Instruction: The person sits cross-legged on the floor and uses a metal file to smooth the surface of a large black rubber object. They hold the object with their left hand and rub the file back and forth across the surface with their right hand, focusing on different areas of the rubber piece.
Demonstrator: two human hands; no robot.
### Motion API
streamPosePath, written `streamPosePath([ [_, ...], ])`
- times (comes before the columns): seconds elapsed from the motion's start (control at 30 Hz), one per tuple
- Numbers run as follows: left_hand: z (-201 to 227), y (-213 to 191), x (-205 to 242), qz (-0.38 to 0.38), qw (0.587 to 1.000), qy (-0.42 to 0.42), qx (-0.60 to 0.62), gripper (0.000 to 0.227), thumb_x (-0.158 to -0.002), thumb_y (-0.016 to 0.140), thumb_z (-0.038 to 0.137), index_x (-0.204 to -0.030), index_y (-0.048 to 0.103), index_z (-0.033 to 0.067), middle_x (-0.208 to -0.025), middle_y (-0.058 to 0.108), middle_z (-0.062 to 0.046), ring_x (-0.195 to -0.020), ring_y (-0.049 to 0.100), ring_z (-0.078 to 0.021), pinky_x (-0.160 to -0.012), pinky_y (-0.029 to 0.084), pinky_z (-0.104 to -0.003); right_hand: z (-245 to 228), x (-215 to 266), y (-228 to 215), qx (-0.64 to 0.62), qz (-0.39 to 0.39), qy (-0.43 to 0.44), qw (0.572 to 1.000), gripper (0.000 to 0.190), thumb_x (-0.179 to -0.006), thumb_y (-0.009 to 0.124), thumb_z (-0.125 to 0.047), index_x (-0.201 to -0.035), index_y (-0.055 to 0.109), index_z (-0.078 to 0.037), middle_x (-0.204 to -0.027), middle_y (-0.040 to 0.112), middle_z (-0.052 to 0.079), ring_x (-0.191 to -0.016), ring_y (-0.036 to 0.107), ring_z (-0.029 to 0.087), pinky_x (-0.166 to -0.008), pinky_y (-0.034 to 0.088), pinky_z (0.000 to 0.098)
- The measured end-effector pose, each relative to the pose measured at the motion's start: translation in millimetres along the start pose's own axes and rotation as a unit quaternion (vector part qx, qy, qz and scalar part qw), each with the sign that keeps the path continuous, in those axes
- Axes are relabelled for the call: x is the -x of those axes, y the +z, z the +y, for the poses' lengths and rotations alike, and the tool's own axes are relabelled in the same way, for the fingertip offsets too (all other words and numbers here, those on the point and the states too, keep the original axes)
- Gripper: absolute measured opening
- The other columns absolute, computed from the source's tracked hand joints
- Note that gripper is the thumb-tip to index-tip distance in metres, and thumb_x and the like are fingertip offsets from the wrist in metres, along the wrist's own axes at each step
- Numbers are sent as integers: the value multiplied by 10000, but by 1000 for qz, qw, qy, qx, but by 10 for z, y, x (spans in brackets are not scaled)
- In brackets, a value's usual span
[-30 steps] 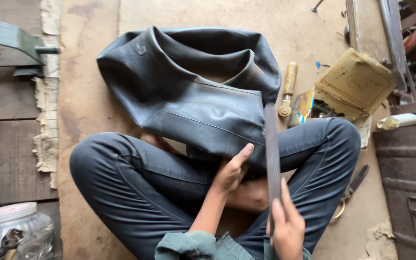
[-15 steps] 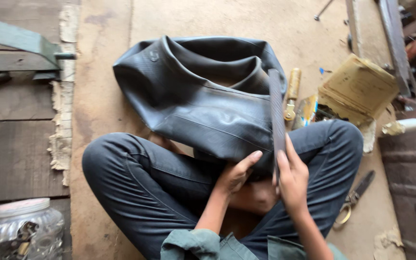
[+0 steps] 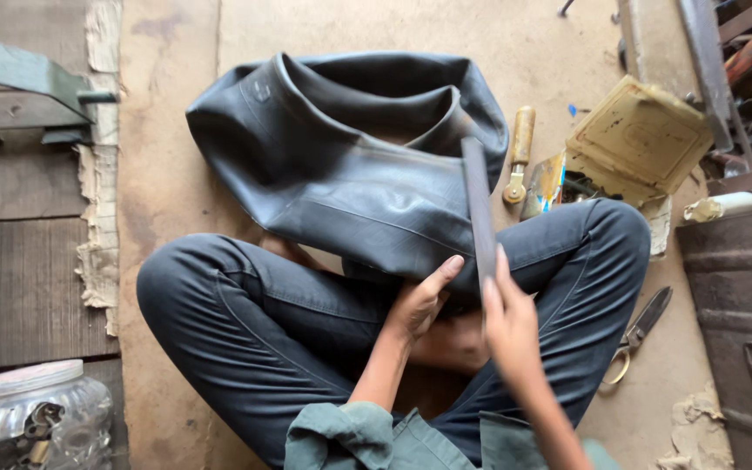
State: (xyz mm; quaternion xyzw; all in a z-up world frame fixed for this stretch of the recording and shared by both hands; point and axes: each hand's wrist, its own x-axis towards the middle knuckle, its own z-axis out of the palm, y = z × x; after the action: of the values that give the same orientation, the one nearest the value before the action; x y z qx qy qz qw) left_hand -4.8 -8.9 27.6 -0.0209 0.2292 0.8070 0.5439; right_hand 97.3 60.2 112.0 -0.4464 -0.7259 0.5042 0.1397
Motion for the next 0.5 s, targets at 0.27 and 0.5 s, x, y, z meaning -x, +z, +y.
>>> streamPosePath([
  [0.27,32,50,-48,32,998,40,24,482,-935,703,137,-1389,570,41,-1338,647,-36,-1226,615,-171,-1074,476,-326,4,428,-25,-25,57,-24,998,506,-1036,481,-126,-1540,468,-80,-659,460,-74,-500,382,18,-441,353,204],
  [0.5,-72,-93,-115,20,999,10,41,430,-970,709,155,-1359,603,7,-1323,650,-63,-1210,617,-169,-1075,480,-323,437,1075,-214,35,43,-51,997,516,-993,513,-117,-1502,486,-34,-914,658,-24,-551,431,14,-484,395,182],
])
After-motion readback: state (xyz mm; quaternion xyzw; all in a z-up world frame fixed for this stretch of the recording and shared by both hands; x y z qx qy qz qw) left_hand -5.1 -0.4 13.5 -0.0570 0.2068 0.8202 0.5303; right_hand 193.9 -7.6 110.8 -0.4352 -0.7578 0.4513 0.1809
